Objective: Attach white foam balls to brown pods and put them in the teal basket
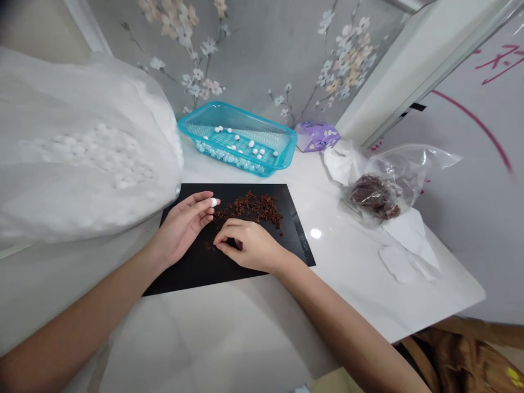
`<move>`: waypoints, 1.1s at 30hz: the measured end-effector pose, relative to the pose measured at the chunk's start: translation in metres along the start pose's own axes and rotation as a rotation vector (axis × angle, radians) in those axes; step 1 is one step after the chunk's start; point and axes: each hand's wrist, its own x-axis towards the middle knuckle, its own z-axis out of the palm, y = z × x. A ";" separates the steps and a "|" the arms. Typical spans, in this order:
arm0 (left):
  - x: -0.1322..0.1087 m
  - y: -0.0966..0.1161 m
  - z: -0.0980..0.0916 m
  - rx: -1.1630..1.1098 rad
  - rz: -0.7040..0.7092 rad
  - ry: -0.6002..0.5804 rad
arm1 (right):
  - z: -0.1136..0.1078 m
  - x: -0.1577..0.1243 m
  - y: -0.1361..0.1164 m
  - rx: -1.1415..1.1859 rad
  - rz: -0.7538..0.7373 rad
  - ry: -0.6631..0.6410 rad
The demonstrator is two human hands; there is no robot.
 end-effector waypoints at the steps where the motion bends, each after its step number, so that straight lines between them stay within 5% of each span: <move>1: 0.000 0.000 0.000 0.000 -0.001 -0.002 | -0.001 0.000 0.000 -0.004 0.004 -0.003; 11: 0.000 0.002 0.002 -0.012 -0.030 0.015 | 0.006 -0.001 -0.002 0.005 0.029 0.044; 17: 0.000 0.002 0.000 0.027 -0.018 -0.044 | 0.011 0.001 0.000 0.144 0.162 0.511; 23: -0.003 0.002 0.001 0.203 -0.059 -0.162 | 0.010 0.000 -0.002 -0.014 0.130 0.838; 28: -0.005 0.000 0.000 0.317 -0.044 -0.267 | 0.007 -0.002 -0.005 -0.160 0.022 0.833; 33: -0.005 0.000 -0.002 0.332 -0.015 -0.248 | 0.007 -0.004 -0.003 -0.206 -0.063 0.785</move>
